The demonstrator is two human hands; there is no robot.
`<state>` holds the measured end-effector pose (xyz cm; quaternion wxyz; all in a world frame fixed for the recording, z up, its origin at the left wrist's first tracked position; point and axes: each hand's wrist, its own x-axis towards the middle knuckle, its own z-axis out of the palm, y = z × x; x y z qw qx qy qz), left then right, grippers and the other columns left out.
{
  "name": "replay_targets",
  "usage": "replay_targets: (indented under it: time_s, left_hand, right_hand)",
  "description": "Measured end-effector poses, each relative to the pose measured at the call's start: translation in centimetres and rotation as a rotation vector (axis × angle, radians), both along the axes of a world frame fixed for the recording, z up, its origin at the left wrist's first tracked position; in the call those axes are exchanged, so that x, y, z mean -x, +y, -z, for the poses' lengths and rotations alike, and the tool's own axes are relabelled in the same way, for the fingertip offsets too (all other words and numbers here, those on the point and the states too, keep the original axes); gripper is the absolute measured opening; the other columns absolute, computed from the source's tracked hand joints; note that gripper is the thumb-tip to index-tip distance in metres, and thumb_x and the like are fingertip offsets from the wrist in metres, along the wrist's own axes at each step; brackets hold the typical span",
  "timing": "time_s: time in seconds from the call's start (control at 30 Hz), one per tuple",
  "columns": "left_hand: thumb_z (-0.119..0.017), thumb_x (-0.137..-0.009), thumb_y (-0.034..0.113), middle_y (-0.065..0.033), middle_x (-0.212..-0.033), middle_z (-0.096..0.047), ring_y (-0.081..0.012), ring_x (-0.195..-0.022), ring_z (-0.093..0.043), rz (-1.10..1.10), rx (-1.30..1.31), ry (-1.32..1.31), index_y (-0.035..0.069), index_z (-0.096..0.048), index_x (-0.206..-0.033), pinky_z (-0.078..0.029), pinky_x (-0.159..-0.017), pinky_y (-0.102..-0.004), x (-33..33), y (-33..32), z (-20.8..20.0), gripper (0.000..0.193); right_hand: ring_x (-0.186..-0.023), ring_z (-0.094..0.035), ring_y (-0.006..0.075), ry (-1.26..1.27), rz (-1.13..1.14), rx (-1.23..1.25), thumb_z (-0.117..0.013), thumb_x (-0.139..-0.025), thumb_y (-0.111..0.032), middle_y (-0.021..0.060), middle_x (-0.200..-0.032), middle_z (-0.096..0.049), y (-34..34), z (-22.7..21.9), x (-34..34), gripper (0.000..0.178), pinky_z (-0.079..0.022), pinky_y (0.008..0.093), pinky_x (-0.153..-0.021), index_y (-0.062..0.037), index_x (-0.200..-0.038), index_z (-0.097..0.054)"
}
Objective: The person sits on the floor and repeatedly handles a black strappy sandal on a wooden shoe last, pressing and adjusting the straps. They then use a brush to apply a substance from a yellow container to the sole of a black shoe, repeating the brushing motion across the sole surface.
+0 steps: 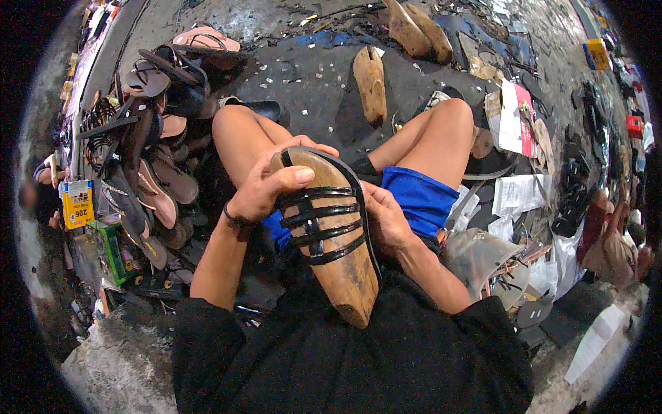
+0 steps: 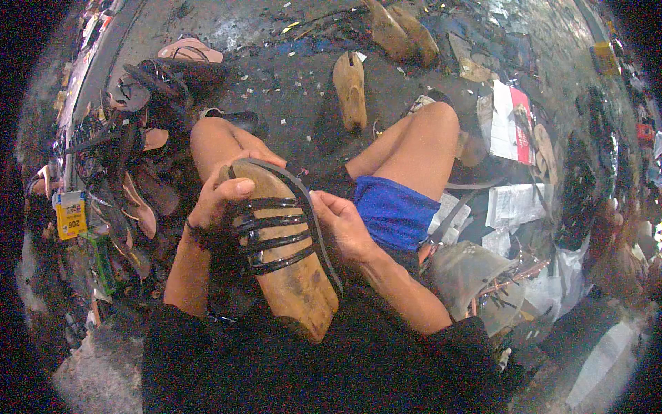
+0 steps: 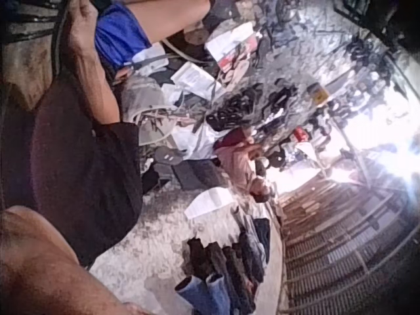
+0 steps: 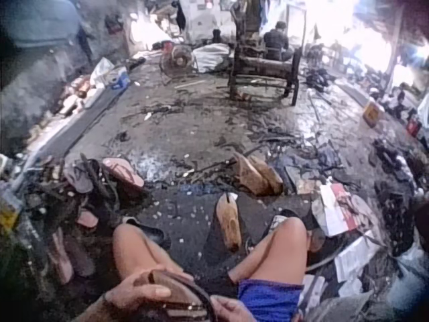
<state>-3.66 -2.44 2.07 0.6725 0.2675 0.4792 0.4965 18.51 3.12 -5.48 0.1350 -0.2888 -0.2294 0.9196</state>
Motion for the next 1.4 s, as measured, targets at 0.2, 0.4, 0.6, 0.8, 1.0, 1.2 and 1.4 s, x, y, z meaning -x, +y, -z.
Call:
replay_targets:
  time_s: [0.2, 0.4, 0.6, 0.8, 1.0, 1.2, 1.4]
  left_hand:
    - [-0.065, -0.089, 0.027, -0.0106, -0.118, -0.065, -0.0172, -0.108, -0.062, -0.003, -0.004, 0.006, -0.002, -0.059, -0.120, -0.048, -0.097, -0.0331, -0.6, 0.6, -1.6, 0.043]
    - [-0.068, -0.088, 0.029, -0.0138, -0.115, -0.068, -0.0223, -0.105, -0.066, 0.092, 0.027, 0.079, -0.003, -0.055, -0.130, -0.051, -0.096, -0.0364, -0.1, 0.8, -0.6, 0.054]
    - [-0.068, -0.090, 0.034, -0.0117, -0.113, -0.068, -0.0204, -0.105, -0.064, 0.116, -0.012, 0.113, -0.002, -0.057, -0.127, -0.050, -0.096, -0.0350, -1.0, 2.2, 0.7, 0.053]
    - [-0.065, -0.092, 0.032, -0.0119, -0.115, -0.067, -0.0202, -0.105, -0.064, 0.157, 0.001, 0.099, -0.001, -0.060, -0.125, -0.050, -0.096, -0.0341, -1.0, 2.5, 1.3, 0.047]
    - [-0.064, -0.091, 0.032, -0.0134, -0.119, -0.067, -0.0225, -0.109, -0.064, 0.122, 0.040, 0.050, -0.001, -0.058, -0.128, -0.050, -0.099, -0.0369, -0.6, 2.5, 0.3, 0.051]
    - [-0.064, -0.088, 0.034, -0.0127, -0.119, -0.067, -0.0224, -0.109, -0.064, 0.116, -0.008, 0.081, -0.001, -0.057, -0.129, -0.048, -0.100, -0.0363, -0.7, 2.1, 0.7, 0.054]
    - [-0.065, -0.087, 0.035, -0.0124, -0.119, -0.066, -0.0220, -0.110, -0.063, 0.096, 0.037, 0.154, -0.001, -0.057, -0.130, -0.048, -0.099, -0.0360, -1.0, 1.6, -0.1, 0.056]
  right_hand:
    - [-0.092, -0.068, 0.0157, 0.032, -0.078, 0.116, -0.051, -0.104, -0.039, 0.0078, -0.107, -0.072, 1.7, -0.1, 0.6, 0.043, -0.056, 0.0316, -0.079, 0.0002, -0.117, -0.065]
    - [-0.089, -0.056, 0.0078, -0.373, 0.238, -0.816, -0.056, -0.103, -0.012, 0.0026, -0.097, -0.063, 3.3, -3.0, 1.5, 0.015, -0.047, 0.0230, -0.077, -0.0001, -0.109, -0.062]
    - [-0.090, -0.056, 0.0292, -0.159, -0.237, -1.724, -0.082, -0.075, -0.028, 0.0080, -0.093, -0.059, 2.8, -13.8, -0.3, 0.032, -0.046, 0.0394, -0.079, -0.0108, -0.096, -0.065]
    - [-0.085, -0.054, 0.0290, -0.020, -0.241, -1.648, -0.079, -0.077, -0.022, 0.0079, -0.087, -0.054, 2.9, -12.8, -1.0, 0.024, -0.041, 0.0401, -0.069, -0.0100, -0.091, -0.063]
    - [-0.081, -0.061, 0.0198, -0.343, 0.273, -0.893, -0.061, -0.097, -0.027, 0.0061, -0.094, -0.066, 3.7, -8.8, 0.1, 0.024, -0.047, 0.0317, -0.076, -0.0041, -0.105, -0.065]
    - [-0.095, -0.062, 0.0119, -0.210, 0.041, 0.256, -0.052, -0.104, -0.036, 0.0020, -0.100, -0.068, 2.2, -4.9, 0.6, 0.032, -0.050, 0.0293, -0.088, -0.0073, -0.113, -0.064]
    - [-0.082, -0.060, 0.0076, 0.040, 0.072, -0.016, -0.053, -0.105, -0.030, -0.0027, -0.089, -0.065, 2.0, 0.4, 0.2, 0.025, -0.050, 0.0262, -0.076, -0.0079, -0.100, -0.063]
